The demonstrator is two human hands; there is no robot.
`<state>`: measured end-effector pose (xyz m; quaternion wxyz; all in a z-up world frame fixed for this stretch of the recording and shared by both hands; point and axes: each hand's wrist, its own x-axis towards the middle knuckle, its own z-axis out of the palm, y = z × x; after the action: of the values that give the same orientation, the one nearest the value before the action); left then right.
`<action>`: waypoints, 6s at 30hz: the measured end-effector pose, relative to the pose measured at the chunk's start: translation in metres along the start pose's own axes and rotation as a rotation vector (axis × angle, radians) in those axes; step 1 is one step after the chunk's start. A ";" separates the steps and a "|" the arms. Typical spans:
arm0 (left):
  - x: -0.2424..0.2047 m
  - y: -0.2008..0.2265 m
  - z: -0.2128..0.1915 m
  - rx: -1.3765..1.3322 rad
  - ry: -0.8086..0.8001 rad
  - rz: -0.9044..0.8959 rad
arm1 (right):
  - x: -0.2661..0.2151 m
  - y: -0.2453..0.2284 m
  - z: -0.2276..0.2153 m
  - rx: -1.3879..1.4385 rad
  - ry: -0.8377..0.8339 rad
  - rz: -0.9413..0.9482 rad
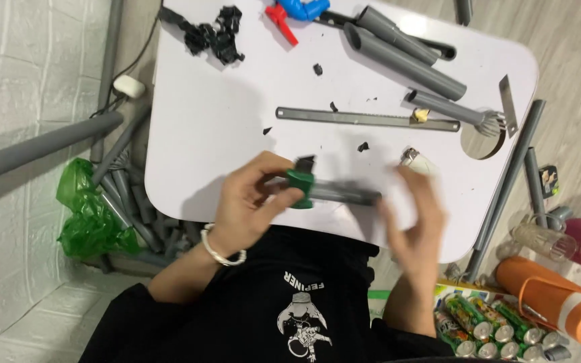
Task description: Cutting and heat-joining PVC pipes using a utility knife and a lighter
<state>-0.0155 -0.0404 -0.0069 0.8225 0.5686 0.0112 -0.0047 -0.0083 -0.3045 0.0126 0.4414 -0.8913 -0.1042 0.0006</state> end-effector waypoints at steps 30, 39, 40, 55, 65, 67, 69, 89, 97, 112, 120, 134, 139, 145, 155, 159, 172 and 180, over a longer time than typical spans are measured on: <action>0.005 -0.036 -0.061 1.169 -0.412 0.348 | -0.036 0.036 -0.005 -0.034 -0.275 0.118; -0.001 -0.043 -0.069 1.286 -0.423 0.352 | -0.033 0.037 0.009 0.130 -0.149 0.170; -0.001 -0.045 -0.068 1.288 -0.421 0.350 | -0.033 0.037 0.006 0.132 -0.151 0.169; 0.007 -0.048 -0.068 1.162 -0.370 0.386 | 0.003 0.010 0.012 -0.260 -0.486 -0.174; 0.014 -0.049 -0.075 1.287 -0.402 0.460 | 0.018 0.014 0.014 -0.623 -0.650 -0.427; 0.013 -0.050 -0.076 1.293 -0.406 0.447 | 0.020 0.013 0.014 -0.603 -0.658 -0.417; 0.013 -0.053 -0.078 1.268 -0.401 0.460 | 0.021 0.012 0.013 -0.577 -0.670 -0.399; 0.013 -0.053 -0.077 1.294 -0.395 0.448 | 0.025 0.006 0.012 -0.620 -0.735 -0.382; 0.013 -0.051 -0.078 1.302 -0.414 0.455 | 0.033 -0.007 0.007 -0.733 -0.779 -0.427; 0.013 -0.050 -0.079 1.319 -0.420 0.476 | 0.034 -0.024 0.007 -0.952 -0.873 -0.509; 0.012 -0.047 -0.077 1.276 -0.432 0.451 | 0.025 -0.033 0.010 -1.041 -0.793 -0.596; -0.009 -0.043 -0.056 1.337 -0.456 0.304 | 0.002 -0.035 0.024 -1.036 -0.547 -0.563; -0.014 -0.042 -0.049 1.358 -0.451 0.247 | -0.012 -0.020 0.035 -0.954 -0.480 -0.433; -0.012 -0.036 -0.042 1.319 -0.428 0.146 | -0.011 -0.020 0.044 -0.905 -0.423 -0.409; -0.006 -0.043 -0.042 1.437 -0.482 0.175 | -0.011 -0.011 0.050 -0.793 -0.386 -0.407; -0.009 -0.049 -0.042 1.585 -0.423 0.334 | -0.012 -0.009 0.049 -0.787 -0.420 -0.400; -0.007 -0.045 -0.037 1.641 -0.373 0.400 | -0.009 -0.014 0.047 -0.790 -0.443 -0.380; -0.009 -0.048 -0.037 1.639 -0.361 0.413 | -0.011 -0.017 0.049 -0.873 -0.406 -0.408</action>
<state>-0.0264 -0.0226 -0.0644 0.1265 0.9637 -0.2302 0.0479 -0.0273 -0.2579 -0.0050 -0.0091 -0.9358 -0.3496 0.0438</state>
